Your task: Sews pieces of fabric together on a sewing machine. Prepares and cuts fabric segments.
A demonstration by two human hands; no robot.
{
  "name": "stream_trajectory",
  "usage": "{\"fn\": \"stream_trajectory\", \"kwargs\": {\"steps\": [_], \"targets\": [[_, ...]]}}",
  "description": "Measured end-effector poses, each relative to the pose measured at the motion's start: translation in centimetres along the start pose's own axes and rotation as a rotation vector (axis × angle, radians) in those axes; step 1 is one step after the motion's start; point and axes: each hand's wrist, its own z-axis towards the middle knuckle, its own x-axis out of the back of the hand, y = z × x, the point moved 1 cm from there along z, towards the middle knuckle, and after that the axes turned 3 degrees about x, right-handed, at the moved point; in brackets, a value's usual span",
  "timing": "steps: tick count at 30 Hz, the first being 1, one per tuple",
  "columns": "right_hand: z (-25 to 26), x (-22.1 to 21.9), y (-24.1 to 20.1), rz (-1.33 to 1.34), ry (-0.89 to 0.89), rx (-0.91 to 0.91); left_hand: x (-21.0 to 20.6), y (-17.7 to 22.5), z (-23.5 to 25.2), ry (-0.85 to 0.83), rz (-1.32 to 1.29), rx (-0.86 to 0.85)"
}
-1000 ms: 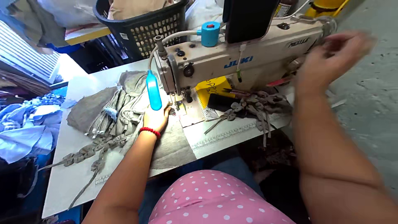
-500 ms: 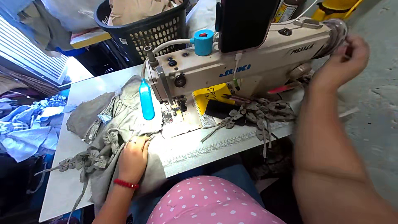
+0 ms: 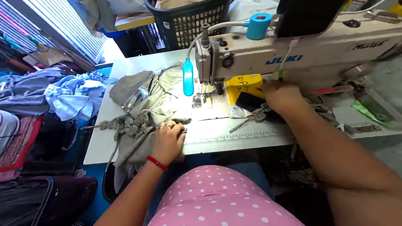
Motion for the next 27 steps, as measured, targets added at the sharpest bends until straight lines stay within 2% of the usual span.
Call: {"fn": "stream_trajectory", "kwargs": {"steps": [3, 5, 10, 15, 19, 27], "targets": [[-2.2, 1.9, -1.9, 0.054, 0.116, 0.067, -0.8, 1.6, -0.2, -0.006, -0.017, 0.062], [-4.4, 2.2, -4.0, 0.113, 0.210, 0.186, -1.2, 2.0, -0.2, 0.020, -0.037, 0.059], [-7.6, -0.2, -11.9, 0.369, 0.249, 0.356, -2.5, 2.0, -0.5, 0.123, -0.156, 0.008], [-6.5, -2.0, -17.4, 0.257, 0.437, 0.520, -3.0, 1.9, -0.6, 0.149, -0.176, -0.035], [-5.8, -2.0, -18.8, 0.166, 0.463, 0.582, -3.0, 1.9, -0.7, 0.143, -0.166, -0.049], [-7.0, -1.4, -17.8, 0.109, 0.491, 0.592, -3.2, 1.5, -0.8, 0.171, -0.186, -0.069]]}}
